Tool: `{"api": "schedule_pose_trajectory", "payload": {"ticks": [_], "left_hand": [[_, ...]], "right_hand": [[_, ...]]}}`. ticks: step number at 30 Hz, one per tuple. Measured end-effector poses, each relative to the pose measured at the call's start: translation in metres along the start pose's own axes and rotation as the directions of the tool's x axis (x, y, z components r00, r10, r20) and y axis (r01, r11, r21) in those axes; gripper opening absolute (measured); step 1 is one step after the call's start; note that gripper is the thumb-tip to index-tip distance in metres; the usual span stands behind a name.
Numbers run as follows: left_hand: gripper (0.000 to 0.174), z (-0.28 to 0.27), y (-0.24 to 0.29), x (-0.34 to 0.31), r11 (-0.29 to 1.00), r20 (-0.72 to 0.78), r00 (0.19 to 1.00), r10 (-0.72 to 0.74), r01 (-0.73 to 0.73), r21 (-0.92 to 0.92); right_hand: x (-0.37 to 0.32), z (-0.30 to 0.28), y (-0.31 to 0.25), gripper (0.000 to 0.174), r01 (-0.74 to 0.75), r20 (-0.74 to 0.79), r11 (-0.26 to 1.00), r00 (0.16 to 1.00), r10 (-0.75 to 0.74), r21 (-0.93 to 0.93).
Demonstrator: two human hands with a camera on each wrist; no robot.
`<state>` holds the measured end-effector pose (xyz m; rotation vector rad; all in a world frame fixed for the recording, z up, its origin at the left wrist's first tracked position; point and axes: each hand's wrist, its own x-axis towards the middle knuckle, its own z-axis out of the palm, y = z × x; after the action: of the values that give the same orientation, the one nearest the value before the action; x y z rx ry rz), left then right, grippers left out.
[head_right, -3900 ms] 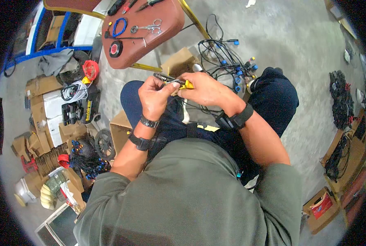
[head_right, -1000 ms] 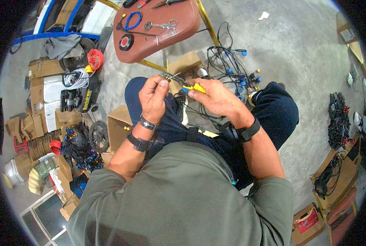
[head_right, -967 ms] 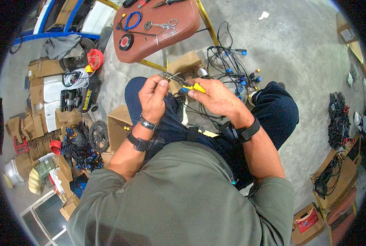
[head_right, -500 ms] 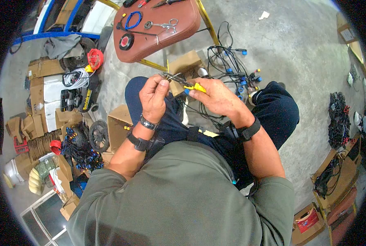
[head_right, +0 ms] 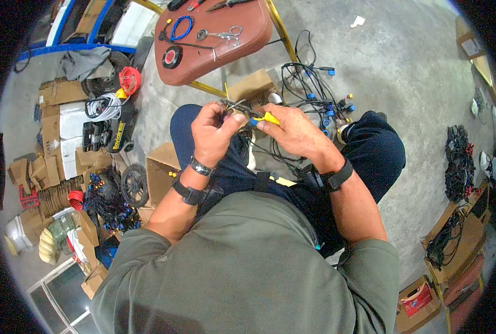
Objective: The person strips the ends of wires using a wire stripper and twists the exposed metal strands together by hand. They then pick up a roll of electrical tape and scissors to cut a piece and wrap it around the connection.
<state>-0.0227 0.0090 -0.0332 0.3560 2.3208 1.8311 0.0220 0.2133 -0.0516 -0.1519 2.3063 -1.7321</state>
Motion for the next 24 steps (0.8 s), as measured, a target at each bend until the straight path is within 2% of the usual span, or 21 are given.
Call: {"api": "schedule_pose_trajectory", "payload": {"ticks": [4, 9, 24], "left_hand": [[0.022, 0.004, 0.002, 0.000, 0.994, -0.073, 0.997, -0.012, 0.020, 0.106], [0.029, 0.006, 0.003, 0.000, 0.989, -0.109, 0.993, 0.038, -0.021, 0.149], [0.033, 0.004, 0.009, -0.002, 0.983, -0.108, 0.994, 0.008, 0.012, 0.184]], "right_hand": [[0.002, 0.010, 0.009, 0.028, 0.053, -0.073, 0.999, 0.996, -0.053, 0.006], [0.002, 0.011, 0.008, 0.031, 0.051, -0.067, 0.999, 0.996, -0.050, 0.014], [0.001, 0.012, 0.006, 0.031, 0.051, -0.070, 0.998, 0.996, -0.053, -0.036]]}}
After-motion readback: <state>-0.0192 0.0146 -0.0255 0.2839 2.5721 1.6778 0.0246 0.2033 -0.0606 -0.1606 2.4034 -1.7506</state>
